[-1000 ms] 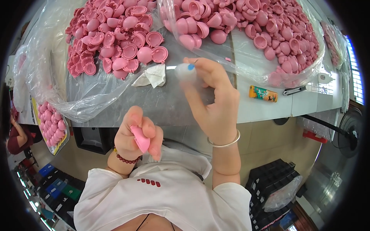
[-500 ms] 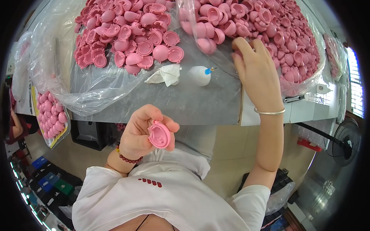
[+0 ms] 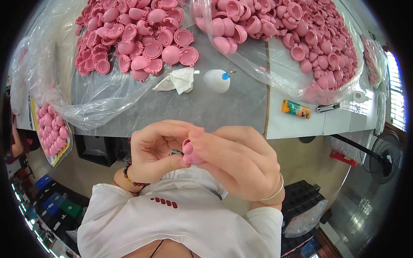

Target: Assemble pink plastic toy halves by applying glue to the rim and pressing them together.

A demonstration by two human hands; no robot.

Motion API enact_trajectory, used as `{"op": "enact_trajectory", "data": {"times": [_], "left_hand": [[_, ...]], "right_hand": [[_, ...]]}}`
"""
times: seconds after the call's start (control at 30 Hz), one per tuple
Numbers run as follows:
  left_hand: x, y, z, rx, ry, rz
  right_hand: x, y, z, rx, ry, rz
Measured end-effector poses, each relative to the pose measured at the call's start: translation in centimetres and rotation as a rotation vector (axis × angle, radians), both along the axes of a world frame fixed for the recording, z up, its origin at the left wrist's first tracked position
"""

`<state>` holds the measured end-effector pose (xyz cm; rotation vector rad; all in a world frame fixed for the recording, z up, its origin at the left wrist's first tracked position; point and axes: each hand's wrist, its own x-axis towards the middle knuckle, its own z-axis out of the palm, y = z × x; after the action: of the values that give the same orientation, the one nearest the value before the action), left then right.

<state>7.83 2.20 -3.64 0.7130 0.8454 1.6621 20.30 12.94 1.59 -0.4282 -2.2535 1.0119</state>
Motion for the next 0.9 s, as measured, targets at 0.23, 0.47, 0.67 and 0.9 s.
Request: {"op": "enact_trajectory", "data": {"times": [0.23, 0.47, 0.67, 0.9], "left_hand": [[0.5, 0.4, 0.2, 0.076, 0.149, 0.102], [0.1, 0.4, 0.4, 0.035, 0.137, 0.058], [0.0, 0.6, 0.1, 0.056, 0.127, 0.109], [-0.5, 0.6, -0.1, 0.09, 0.134, 0.108]], "right_hand": [[1.0, 0.5, -0.3, 0.173, -0.007, 0.034], [1.2, 0.1, -1.1, 0.215, 0.033, 0.012], [1.6, 0.5, -1.2, 0.318, 0.116, 0.044], [0.6, 2.5, -3.9, -0.006, 0.232, -0.338]]}}
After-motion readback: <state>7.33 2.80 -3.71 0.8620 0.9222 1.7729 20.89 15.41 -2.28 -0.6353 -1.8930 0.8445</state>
